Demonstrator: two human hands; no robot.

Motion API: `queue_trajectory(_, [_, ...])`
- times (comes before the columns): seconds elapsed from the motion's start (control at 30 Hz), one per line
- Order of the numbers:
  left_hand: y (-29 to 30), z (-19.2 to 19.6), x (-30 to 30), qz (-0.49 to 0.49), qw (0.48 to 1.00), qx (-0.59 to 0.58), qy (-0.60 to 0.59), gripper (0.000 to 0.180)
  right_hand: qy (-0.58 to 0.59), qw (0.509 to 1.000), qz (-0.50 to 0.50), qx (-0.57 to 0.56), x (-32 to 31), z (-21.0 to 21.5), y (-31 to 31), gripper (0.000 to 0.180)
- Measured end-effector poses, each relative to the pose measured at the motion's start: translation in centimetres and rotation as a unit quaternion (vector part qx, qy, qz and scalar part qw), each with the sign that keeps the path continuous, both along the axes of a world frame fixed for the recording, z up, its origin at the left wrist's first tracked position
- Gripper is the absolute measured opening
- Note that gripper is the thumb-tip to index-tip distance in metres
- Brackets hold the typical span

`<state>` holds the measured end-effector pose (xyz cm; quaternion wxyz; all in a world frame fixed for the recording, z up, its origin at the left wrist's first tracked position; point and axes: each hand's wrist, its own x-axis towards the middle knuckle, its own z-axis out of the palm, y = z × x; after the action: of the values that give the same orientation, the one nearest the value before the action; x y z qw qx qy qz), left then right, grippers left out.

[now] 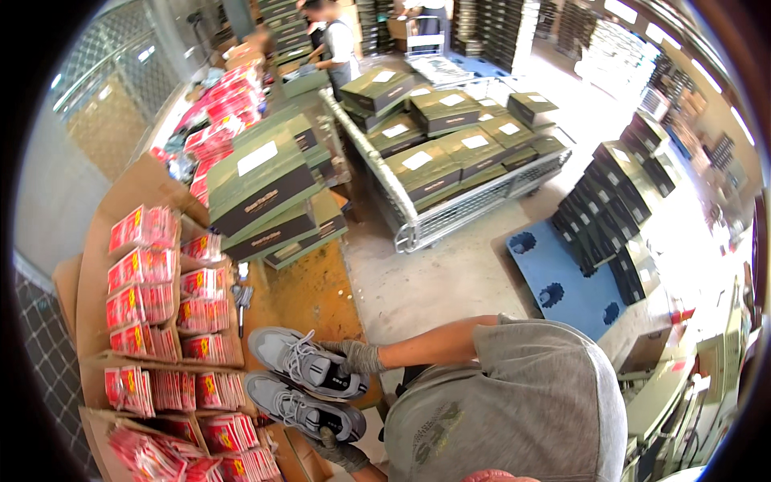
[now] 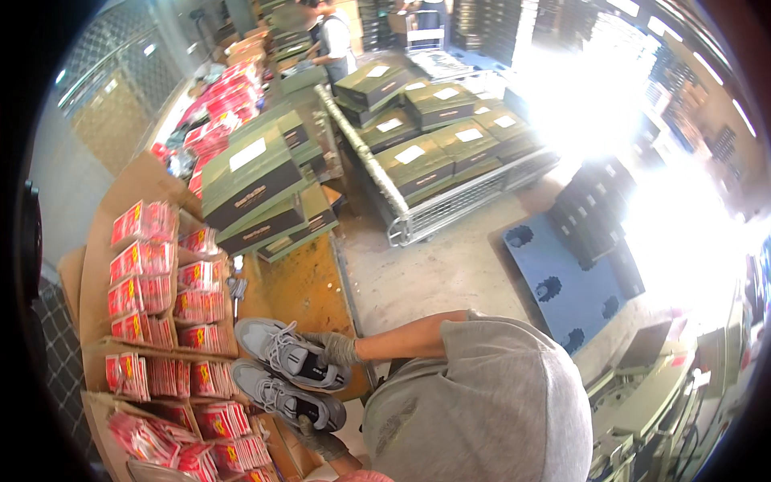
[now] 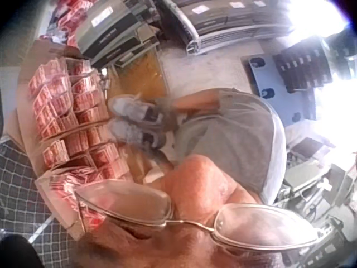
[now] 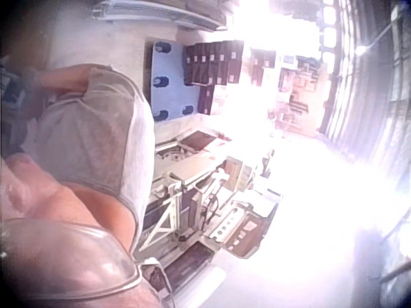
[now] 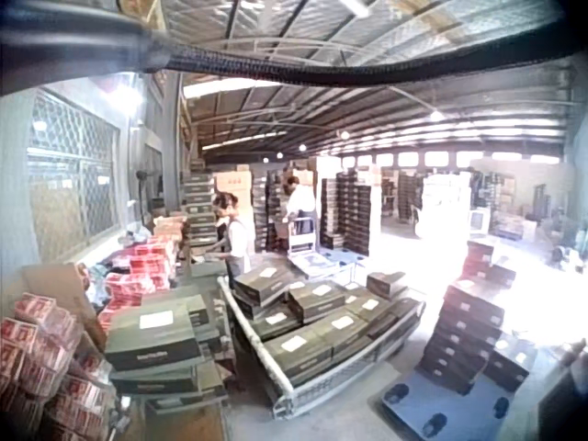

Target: The person picks up a shoe box, opens it, and removes a pair of shoes. They wrap the shoes in paper, place them back in the box along with a red card, and then close the box.

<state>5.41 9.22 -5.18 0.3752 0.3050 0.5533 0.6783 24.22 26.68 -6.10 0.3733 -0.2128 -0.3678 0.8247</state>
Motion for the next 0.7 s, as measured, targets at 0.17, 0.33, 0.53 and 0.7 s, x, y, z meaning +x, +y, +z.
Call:
queue_trajectory(0.17, [-1.4,2.4,-0.9,0.076,0.994,-0.011,-0.074,0.077,-0.144,0.957,0.025,0.252,-3.4,2.1,0.3,0.106])
queue_trajectory(0.33, [-2.8,3.4,-1.3,0.162,0.985,0.005,-0.055,0.082,0.068,0.98,0.149,0.113,-4.4,2.3,1.6,0.109])
queue_trajectory(0.53, [-4.8,6.1,-0.8,0.187,0.979,0.059,-0.058,0.082,0.083,0.967,0.236,0.04,-5.7,7.0,0.0,0.115])
queue_trajectory(0.7, [-5.0,6.3,0.4,0.221,0.973,0.048,-0.034,0.096,0.061,0.956,0.259,0.122,-5.6,6.8,1.5,0.117])
